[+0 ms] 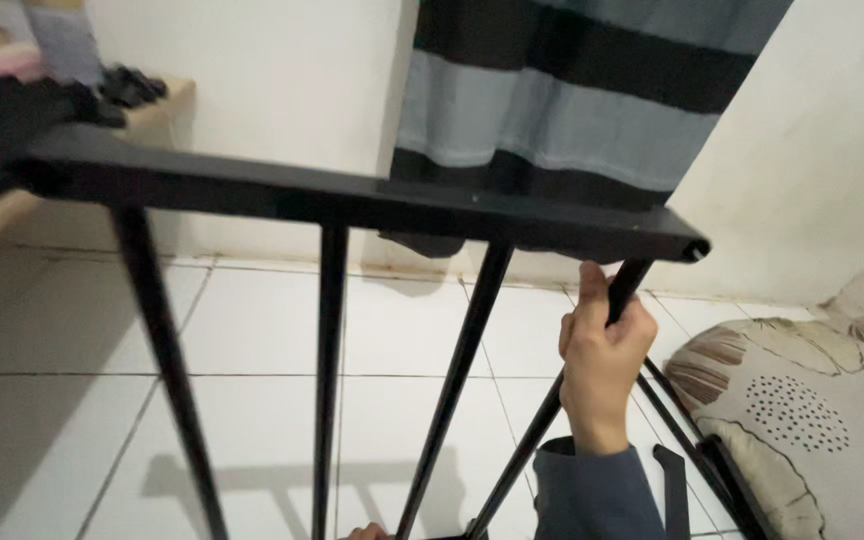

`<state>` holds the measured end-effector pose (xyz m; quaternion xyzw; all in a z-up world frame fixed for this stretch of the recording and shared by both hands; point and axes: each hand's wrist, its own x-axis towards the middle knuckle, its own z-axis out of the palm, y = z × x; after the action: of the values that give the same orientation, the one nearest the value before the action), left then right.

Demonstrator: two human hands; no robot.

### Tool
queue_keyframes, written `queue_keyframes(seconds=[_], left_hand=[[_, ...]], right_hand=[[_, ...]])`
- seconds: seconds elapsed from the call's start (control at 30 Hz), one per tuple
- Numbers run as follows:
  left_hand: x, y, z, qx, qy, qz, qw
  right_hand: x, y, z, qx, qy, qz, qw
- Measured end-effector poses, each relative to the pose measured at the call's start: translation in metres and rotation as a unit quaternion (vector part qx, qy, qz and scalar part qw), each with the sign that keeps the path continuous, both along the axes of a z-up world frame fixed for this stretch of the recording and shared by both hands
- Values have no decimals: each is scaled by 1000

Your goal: The person kneels on a tiled floor and takes apart a black metal rack by hand, pulling the side frames off the horizontal bars and detaching the leg pieces. They then gather the disassembled tubes and frames and stack them on a nearby desk.

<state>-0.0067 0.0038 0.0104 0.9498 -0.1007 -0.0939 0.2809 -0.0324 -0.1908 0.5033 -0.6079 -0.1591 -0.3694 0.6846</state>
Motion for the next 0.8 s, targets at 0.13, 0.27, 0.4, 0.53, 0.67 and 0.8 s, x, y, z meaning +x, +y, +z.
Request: queue_keyframes(seconds=[0.13, 0.27, 0.4, 0.53, 0.67, 0.8], left_hand=[[-55, 10, 26, -13, -55, 25, 998], [-78, 5, 57, -44, -83, 54, 994], [-97, 12, 83, -55, -93, 45, 993], [-105, 5, 94, -44, -166, 70, 983], [-107, 0, 78, -39, -133, 82, 987], [-108, -1, 81, -46, -178, 101, 978]], right_hand=[[-15, -7, 7, -31, 58, 84, 994], [-7, -50, 13, -122, 124, 327, 929], [4, -54, -11, -117, 174, 473, 856], [0, -39, -53, 9, 204, 396, 895], [0, -24, -82, -36, 98, 177, 979], [3, -2, -84, -58, 31, -12, 998]])
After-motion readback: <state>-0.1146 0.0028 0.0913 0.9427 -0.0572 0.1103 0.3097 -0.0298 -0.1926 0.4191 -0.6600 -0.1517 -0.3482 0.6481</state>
